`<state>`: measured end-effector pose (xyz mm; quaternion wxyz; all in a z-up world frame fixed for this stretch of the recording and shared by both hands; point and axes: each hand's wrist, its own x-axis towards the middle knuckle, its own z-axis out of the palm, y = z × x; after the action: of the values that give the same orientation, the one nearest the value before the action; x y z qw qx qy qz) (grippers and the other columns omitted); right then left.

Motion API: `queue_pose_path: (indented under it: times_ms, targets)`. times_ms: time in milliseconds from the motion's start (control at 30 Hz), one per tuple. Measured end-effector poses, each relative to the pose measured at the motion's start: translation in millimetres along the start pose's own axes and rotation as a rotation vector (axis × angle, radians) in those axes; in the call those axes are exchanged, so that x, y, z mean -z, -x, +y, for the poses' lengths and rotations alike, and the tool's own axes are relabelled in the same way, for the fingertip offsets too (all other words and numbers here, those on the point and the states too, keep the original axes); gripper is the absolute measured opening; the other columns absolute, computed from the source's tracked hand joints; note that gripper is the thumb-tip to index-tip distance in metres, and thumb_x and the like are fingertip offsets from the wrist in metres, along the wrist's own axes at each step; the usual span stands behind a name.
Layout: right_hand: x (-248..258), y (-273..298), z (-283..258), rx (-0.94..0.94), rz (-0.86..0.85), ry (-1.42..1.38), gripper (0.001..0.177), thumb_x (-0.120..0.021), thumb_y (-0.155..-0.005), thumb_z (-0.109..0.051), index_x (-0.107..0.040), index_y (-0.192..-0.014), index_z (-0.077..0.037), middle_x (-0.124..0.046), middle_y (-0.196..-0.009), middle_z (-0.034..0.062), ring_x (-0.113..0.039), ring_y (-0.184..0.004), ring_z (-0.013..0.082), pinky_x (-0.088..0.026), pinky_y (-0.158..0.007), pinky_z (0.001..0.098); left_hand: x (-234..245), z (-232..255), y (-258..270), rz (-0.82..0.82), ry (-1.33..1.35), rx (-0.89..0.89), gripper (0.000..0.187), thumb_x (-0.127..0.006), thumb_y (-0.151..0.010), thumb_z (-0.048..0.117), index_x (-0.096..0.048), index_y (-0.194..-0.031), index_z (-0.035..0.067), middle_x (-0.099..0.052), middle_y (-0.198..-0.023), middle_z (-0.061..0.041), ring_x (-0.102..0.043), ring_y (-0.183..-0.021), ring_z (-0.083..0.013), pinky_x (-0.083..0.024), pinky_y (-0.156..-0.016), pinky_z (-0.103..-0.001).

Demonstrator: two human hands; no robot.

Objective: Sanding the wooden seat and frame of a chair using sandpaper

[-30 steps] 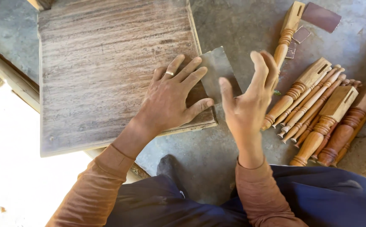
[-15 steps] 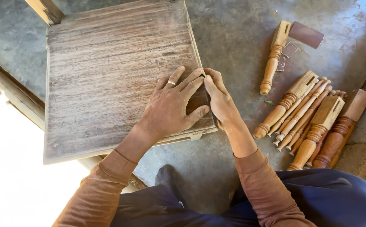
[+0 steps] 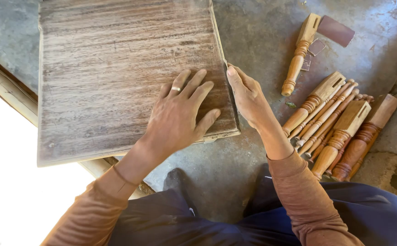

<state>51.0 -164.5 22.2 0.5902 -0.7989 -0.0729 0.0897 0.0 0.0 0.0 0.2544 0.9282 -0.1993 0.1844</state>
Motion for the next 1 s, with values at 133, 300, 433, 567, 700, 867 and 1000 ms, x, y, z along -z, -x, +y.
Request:
queue_pose_path:
  times_ms: [133,300,433,567,700,867,1000]
  targets:
    - [-5.2,0.8,10.5,0.015,-0.017,-0.149,0.045,-0.041,-0.094,-0.028,-0.051,-0.13,-0.004,-0.057,-0.131,0.0107,-0.053,-0.118,0.0171,-0.041,-0.097,0.0256,10.3,9.0,22.8,0.021,0.01,-0.013,0.052,-0.05,-0.091,0.042,-0.053,-0.124,0.001,-0.048,-0.137,-0.019,-0.04,-0.128,-0.043,-0.037,-0.098,-0.053]
    - [-8.8,3.8,20.4,-0.05,-0.04,-0.46,0.045,-0.041,-0.095,-0.021,-0.042,-0.136,-0.004,-0.047,-0.142,0.0112,-0.043,-0.13,0.0199,-0.035,-0.105,0.0318,6.4,-6.8,49.9,-0.119,-0.297,-0.11,0.072,-0.043,-0.089,0.061,-0.039,-0.142,0.013,-0.032,-0.152,-0.01,-0.023,-0.139,-0.0345,-0.031,-0.107,-0.047]
    - [-7.8,6.4,15.2,-0.04,-0.09,-0.403,0.046,-0.037,-0.096,-0.02,-0.038,-0.138,-0.003,-0.042,-0.145,0.0115,-0.038,-0.133,0.0208,-0.031,-0.108,0.0334,6.7,-18.1,60.0,-0.128,-0.425,-0.093,0.088,-0.062,-0.072,0.059,-0.034,-0.145,0.019,-0.03,-0.153,-0.009,-0.014,-0.142,-0.0317,-0.029,-0.109,-0.045]
    - [-8.5,-8.4,16.1,0.068,-0.169,-0.335,0.045,-0.034,-0.097,-0.016,-0.035,-0.14,-0.002,-0.043,-0.144,0.0123,-0.04,-0.131,0.0215,-0.03,-0.109,0.0345,6.2,-17.6,58.6,-0.109,-0.451,-0.098,0.084,-0.064,-0.074,0.053,-0.038,-0.144,0.014,-0.032,-0.151,-0.013,-0.017,-0.14,-0.0344,-0.028,-0.107,-0.046]
    - [2.5,-79.1,40.0,0.592,-0.104,0.637,0.016,-0.031,-0.1,0.005,-0.046,-0.094,0.008,-0.045,-0.139,0.0173,-0.055,-0.106,0.0218,-0.049,-0.09,0.0277,6.5,-16.5,57.8,-0.083,-0.454,-0.149,0.078,-0.066,-0.078,0.045,-0.04,-0.143,0.01,-0.035,-0.15,-0.012,-0.023,-0.138,-0.0368,-0.032,-0.106,-0.047]
    - [-8.4,-72.9,16.8,0.191,-0.092,0.079,0.046,-0.033,-0.096,-0.027,-0.04,-0.136,-0.005,-0.049,-0.139,0.0122,-0.045,-0.129,0.0247,-0.035,-0.104,0.0366,10.8,-15.6,59.4,-0.083,-0.458,-0.141,0.083,-0.068,-0.073,0.047,-0.04,-0.142,0.01,-0.037,-0.15,-0.01,-0.028,-0.137,-0.0351,-0.032,-0.107,-0.044]
    - [-13.3,-16.6,1.8,-0.072,-0.031,-0.315,0.045,-0.036,-0.095,-0.019,-0.042,-0.137,-0.005,-0.047,-0.143,0.0091,-0.045,-0.13,0.0181,-0.036,-0.102,0.0276,7.8,-17.1,58.9,-0.091,-0.446,-0.139,0.081,-0.067,-0.076,0.047,-0.04,-0.143,0.012,-0.036,-0.15,-0.009,-0.025,-0.138,-0.0346,-0.03,-0.108,-0.044]
